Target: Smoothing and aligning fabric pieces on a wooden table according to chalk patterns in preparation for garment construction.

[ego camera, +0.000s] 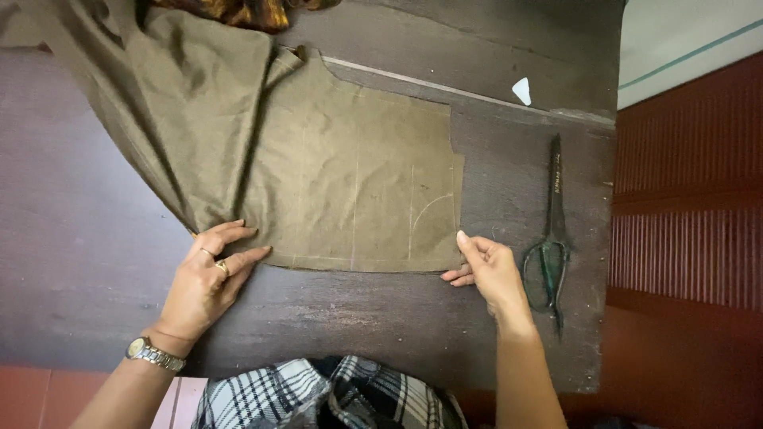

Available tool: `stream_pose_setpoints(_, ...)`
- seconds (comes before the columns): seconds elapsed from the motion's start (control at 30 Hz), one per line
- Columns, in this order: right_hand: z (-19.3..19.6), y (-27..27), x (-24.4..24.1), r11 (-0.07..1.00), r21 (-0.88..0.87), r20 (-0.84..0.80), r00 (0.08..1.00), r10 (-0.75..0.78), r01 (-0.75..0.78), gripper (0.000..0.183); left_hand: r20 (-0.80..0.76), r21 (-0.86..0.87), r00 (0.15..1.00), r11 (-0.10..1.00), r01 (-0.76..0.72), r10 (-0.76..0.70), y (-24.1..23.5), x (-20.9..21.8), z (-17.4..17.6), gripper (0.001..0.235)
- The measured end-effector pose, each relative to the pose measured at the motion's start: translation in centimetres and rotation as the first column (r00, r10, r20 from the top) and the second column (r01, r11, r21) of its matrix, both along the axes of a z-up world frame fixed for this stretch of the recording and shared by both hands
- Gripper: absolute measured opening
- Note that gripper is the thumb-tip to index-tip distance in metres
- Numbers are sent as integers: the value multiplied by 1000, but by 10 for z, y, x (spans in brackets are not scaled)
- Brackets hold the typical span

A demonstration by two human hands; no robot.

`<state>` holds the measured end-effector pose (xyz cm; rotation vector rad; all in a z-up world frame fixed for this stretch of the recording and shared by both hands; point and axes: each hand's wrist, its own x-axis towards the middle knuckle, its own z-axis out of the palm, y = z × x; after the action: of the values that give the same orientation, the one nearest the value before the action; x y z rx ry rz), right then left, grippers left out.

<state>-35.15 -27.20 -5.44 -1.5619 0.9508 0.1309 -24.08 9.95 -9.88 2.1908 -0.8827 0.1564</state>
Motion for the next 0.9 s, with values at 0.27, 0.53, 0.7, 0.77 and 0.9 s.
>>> stream_pose_setpoints(0.27, -39, -27, -6, 990, -78, 37, 992, 123, -120, 33, 17, -2, 1000, 1000, -4, 4, -4, -1, 0, 18)
stream_pose_setpoints(0.53, -16, -18, 2, 991, -81, 29, 994, 105, -103, 25, 17, 1, 1000, 1000, -14, 14, -4, -2, -3, 17)
stream_pose_setpoints(0.7, -27, -23, 0, 991, -94, 32, 995, 96, -93, 24, 4, -13, 999, 999, -33, 33, -5, -3, -1, 17)
stream_pose_setpoints(0.77, -19, -19, 0, 996, -59, 25, 998, 64, -63, 22, -2, -17, 999, 999, -40, 40, -4, -3, -1, 17)
stream_pose_setpoints(0.9, -19, -18, 1, 996, -57, 39, 997, 68, -66, 21, 6, -11, 999, 999, -43, 43, -4, -3, -2, 16)
